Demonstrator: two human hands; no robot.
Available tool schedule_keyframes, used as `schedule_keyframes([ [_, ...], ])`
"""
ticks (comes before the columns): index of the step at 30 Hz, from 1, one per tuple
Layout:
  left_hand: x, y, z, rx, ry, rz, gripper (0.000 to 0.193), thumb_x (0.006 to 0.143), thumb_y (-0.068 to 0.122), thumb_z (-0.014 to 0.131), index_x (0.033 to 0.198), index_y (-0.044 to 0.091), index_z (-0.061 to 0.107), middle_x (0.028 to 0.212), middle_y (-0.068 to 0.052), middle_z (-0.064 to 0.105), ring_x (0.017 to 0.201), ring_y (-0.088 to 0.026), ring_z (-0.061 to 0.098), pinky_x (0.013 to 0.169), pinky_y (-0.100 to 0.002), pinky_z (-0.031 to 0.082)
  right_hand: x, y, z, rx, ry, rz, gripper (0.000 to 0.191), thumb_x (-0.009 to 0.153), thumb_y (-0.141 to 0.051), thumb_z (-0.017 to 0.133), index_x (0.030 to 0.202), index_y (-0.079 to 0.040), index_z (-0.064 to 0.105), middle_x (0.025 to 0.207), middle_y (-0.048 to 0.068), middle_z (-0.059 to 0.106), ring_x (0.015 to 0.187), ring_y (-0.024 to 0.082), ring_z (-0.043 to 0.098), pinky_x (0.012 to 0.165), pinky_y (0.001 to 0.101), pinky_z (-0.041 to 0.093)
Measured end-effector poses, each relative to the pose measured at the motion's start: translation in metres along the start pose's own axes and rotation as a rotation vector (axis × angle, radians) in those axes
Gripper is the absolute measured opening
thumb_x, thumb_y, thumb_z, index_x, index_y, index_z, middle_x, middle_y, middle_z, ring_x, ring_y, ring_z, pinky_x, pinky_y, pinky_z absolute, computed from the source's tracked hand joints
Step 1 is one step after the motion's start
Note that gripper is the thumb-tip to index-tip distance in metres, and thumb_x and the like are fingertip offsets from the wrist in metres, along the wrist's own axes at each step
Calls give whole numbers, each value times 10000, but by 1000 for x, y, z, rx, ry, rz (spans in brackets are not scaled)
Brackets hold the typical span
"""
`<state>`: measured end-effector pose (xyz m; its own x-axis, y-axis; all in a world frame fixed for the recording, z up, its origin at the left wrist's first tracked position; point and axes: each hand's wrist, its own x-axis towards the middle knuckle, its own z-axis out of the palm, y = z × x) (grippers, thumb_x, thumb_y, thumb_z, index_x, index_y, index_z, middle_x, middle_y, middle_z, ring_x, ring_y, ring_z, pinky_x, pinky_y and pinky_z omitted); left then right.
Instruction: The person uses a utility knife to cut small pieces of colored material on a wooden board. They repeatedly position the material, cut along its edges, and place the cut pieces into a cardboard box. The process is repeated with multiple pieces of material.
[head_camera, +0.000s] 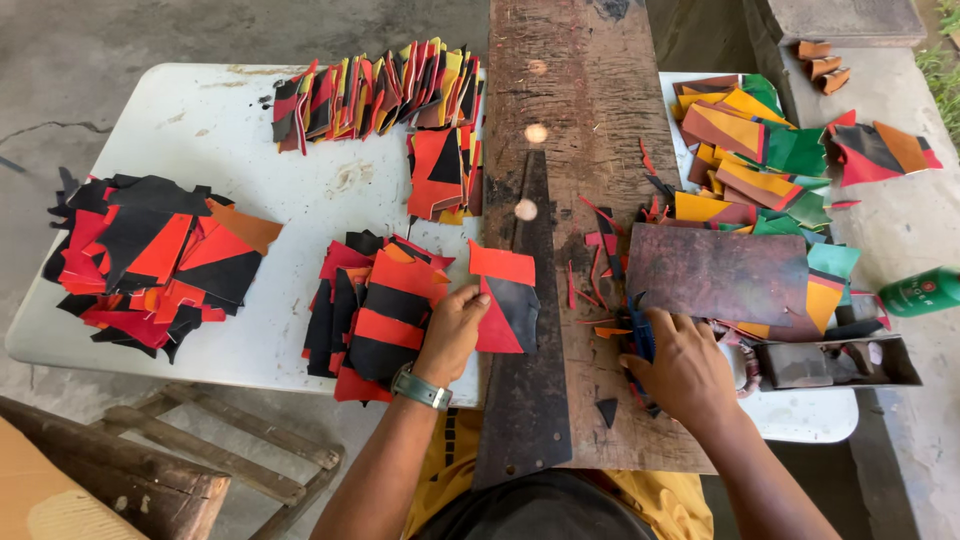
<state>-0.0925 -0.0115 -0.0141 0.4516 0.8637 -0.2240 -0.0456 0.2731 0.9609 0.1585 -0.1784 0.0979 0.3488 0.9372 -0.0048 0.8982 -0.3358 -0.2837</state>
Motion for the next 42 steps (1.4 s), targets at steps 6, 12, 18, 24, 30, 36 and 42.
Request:
schedule_keyframes([
  [6,-13,-7,-3,-355,-76,-119,176,1047,171,554,1075,29,656,899,29,632,780,-70,603,711,-308,580,30,22,19,37,-116,161,576,758,-192,780,1252,-20,541,1124,267,688,1034,431,670,885,482,536],
  [12,-16,-9,-7,-477,-124,-182,200,1037,185,522,1138,69,650,1076,-18,698,956,-144,701,794,-393,625,9,51,4,984,-322,500,184,917,-35,573,1093,-22,523,1046,297,676,599,265,647,500,422,539],
  [18,-25,-12,-9,-592,-176,-151,174,1060,170,540,1175,80,636,1127,-16,692,1040,-158,682,879,-411,593,-80,0,22,1338,-525,914,284,904,-140,590,1174,-50,576,1042,134,801,446,257,591,431,409,500],
  [24,-45,-8,-10,-601,-123,-226,220,1046,182,535,1211,93,649,1163,-20,699,1061,-156,679,887,-389,572,-91,-33,33,1369,-481,952,391,910,-104,684,1284,-49,581,775,80,558,495,203,599,448,391,502],
  [30,-43,-4,-5,-572,-89,-244,198,1034,173,536,1157,66,648,1111,-10,698,1023,-155,680,867,-402,590,-79,-44,47,1438,-589,871,362,864,-106,720,1195,29,666,669,41,509,477,155,531,448,348,473],
  [36,-34,-32,-11,-586,-63,-181,160,1047,161,577,1124,57,671,1064,-2,670,993,-123,630,879,-330,541,-70,-49,54,1547,-581,794,352,822,-63,733,1162,-44,644,602,0,475,469,121,475,447,330,444],
  [42,-29,-45,-7,-572,-16,-157,170,1052,166,612,1142,32,665,1059,8,647,980,-96,578,901,-297,479,-61,-64,74,1501,-517,662,361,840,-16,789,1099,-13,539,622,52,499,482,180,511,478,346,460],
])
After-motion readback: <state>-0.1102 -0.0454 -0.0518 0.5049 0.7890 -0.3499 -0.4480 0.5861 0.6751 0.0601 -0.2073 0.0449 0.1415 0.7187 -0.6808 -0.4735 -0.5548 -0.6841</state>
